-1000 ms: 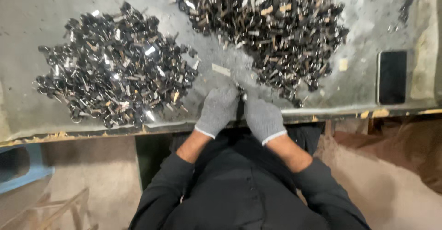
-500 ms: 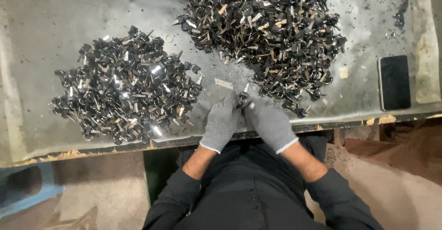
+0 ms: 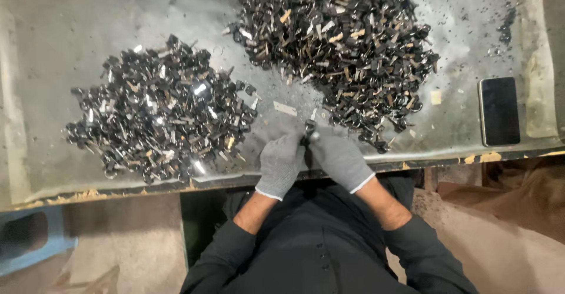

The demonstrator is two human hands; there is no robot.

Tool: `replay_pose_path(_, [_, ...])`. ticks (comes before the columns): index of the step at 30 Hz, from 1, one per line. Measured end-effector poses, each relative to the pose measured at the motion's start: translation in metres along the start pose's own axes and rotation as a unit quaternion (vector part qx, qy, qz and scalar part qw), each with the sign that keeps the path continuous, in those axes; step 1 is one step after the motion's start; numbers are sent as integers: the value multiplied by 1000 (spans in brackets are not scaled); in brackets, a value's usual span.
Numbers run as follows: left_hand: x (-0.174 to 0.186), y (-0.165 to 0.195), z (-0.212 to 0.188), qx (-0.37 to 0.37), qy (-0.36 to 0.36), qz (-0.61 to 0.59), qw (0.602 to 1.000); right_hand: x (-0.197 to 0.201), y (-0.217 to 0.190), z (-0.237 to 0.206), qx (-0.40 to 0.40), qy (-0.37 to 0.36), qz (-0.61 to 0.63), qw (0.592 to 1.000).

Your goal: The person sits at a workbench covered with large piles of small black metal castings and sorts them one at a time. They pick up individual parts with both gloved hands, look them over, and place each part onto one of the piles on the table.

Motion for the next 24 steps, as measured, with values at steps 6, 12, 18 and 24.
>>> replay_pose_path(6, [-1, -4, -1, 0, -5, 23, 1000, -24, 17, -35, -96, -56, 11, 994])
replay_pose_path(12, [-9, -4, 1, 14, -28, -3, 1000, -4, -8, -27, -27, 56, -98, 993])
replay_pose_path(18, [-3, 2, -2, -18, 2, -3, 1000, -8, -2, -13, -26, -43, 113, 992])
replay_pose_path(24, [-8, -3, -1, -20, -4, 26, 999, -2, -4, -13, -30, 4, -53, 998])
Point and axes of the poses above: each hand's wrist, its own z-axis towards the middle knuckle, its own x-axis out of the back of the hand, y = z × x, the point moved 9 cm from there along z, towards the middle knuckle, and after that the axes turned 2 degrees about -z, right-handed, at the moved point
